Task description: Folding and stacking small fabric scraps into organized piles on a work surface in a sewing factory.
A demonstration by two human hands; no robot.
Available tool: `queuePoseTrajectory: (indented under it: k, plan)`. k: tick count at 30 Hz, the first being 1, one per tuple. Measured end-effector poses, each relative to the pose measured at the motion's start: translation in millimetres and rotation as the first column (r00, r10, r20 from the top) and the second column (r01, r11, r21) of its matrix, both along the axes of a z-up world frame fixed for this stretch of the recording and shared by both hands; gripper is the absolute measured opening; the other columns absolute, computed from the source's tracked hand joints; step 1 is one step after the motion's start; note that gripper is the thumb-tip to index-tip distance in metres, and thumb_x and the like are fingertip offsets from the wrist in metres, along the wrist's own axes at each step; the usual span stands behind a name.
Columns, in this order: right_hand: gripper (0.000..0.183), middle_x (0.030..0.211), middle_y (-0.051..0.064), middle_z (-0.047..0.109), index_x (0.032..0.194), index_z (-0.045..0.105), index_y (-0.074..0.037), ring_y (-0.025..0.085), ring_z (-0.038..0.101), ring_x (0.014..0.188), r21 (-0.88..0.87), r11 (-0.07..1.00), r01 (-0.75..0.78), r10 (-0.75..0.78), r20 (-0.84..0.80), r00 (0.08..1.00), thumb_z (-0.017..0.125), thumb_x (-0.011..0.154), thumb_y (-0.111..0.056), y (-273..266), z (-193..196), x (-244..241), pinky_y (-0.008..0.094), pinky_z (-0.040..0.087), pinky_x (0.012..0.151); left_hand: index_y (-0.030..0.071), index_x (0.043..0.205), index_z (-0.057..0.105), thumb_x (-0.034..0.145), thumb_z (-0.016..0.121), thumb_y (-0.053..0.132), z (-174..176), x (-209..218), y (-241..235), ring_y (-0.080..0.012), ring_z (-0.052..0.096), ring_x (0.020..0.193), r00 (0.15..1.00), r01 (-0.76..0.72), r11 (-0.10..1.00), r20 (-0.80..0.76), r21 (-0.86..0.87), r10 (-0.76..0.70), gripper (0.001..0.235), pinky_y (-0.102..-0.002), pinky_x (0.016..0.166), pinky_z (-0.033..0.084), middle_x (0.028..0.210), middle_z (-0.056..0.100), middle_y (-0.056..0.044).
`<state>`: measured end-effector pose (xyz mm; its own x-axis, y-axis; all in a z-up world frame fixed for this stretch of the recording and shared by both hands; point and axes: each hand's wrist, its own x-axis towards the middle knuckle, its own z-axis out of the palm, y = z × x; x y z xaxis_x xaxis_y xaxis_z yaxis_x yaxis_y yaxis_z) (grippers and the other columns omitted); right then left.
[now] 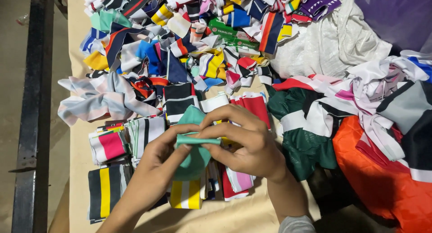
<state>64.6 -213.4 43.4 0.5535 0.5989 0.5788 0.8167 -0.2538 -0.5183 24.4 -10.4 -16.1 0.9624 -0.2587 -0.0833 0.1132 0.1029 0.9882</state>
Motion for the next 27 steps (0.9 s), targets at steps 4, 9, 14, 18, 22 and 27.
queuePoseTrajectory:
  k: [4, 9, 14, 18, 22, 27]
  plan:
    - [0.012, 0.094, 0.018, 0.07, 0.097, 0.069, 0.005, 0.028, 0.071, 0.086, 0.119, 0.966, 0.229, -0.234, 0.038, 0.971, 0.064, 0.096, -0.005, 3.8, -2.5, 1.1, 0.034, 0.059, 0.078, 0.011, 0.125, 0.071, 0.095, 0.062, 0.028, 13.7, -3.4, -7.3, -0.009, 0.067, 0.102, 0.997, 0.077, 0.994, 0.003, 0.084, -0.078, 0.035, -0.024, 0.093, 0.051, 0.112, 0.077, 0.0]
    - [0.007, 0.091, 0.017, 0.068, 0.095, 0.065, 0.005, 0.028, 0.069, 0.085, 0.211, 0.935, 0.287, -0.285, -0.038, 0.958, 0.066, 0.095, -0.002, 1.9, -7.0, 6.8, 0.035, 0.057, 0.079, 0.004, 0.107, 0.075, 0.102, 0.049, 0.031, 8.8, 1.4, -8.1, -0.015, 0.078, 0.102, 0.986, 0.167, 0.986, 0.0, -0.013, -0.167, 0.038, -0.029, 0.098, 0.059, 0.106, 0.084, -0.007]
    - [0.011, 0.112, 0.018, 0.064, 0.106, 0.072, -0.004, 0.031, 0.068, 0.1, -0.003, 1.0, 0.022, -0.022, 0.022, 1.0, 0.067, 0.097, -0.009, -2.5, -7.2, 4.3, 0.04, 0.057, 0.088, -0.007, 0.125, 0.068, 0.1, 0.052, 0.016, 2.8, 2.5, -13.8, -0.0289, 0.069, 0.103, 0.875, -0.26, 0.863, -0.483, -0.433, 0.021, 0.038, -0.04, 0.093, 0.053, 0.116, 0.074, -0.022]
    - [0.019, 0.118, 0.019, 0.06, 0.112, 0.073, -0.008, 0.036, 0.064, 0.11, -0.134, 0.991, -0.006, 0.021, 0.109, 0.994, 0.071, 0.094, -0.002, -0.4, -9.8, 7.2, 0.047, 0.053, 0.092, -0.007, 0.139, 0.056, 0.096, 0.043, 0.024, 14.6, 6.8, -17.3, -0.0327, 0.063, 0.109, 0.815, -0.409, 0.727, -0.579, -0.552, 0.018, 0.054, -0.045, 0.094, 0.049, 0.129, 0.067, -0.024]
    - [0.019, 0.119, 0.018, 0.061, 0.111, 0.074, -0.01, 0.032, 0.064, 0.104, -0.155, 0.988, 0.015, 0.009, 0.151, 0.989, 0.071, 0.094, -0.001, -0.4, -10.1, 9.3, 0.045, 0.049, 0.087, 0.003, 0.098, 0.06, 0.1, 0.054, 0.032, -18.1, 4.0, -7.7, -0.0182, 0.045, 0.045, 0.865, -0.403, 0.682, -0.497, -0.61, 0.067, 0.03, -0.029, 0.056, 0.039, 0.06, 0.049, -0.008]
    - [0.026, 0.126, 0.023, 0.059, 0.115, 0.071, -0.011, 0.039, 0.063, 0.119, -0.17, 0.985, -0.024, 0.046, 0.13, 0.99, 0.077, 0.094, -0.025, 1.9, -7.0, 6.0, 0.049, 0.051, 0.096, -0.005, 0.125, 0.065, 0.097, 0.057, 0.011, 0.0, 2.6, -13.8, -0.0273, 0.068, 0.104, 0.862, -0.399, 0.777, -0.489, -0.487, 0.136, 0.033, -0.036, 0.091, 0.051, 0.118, 0.074, -0.02]
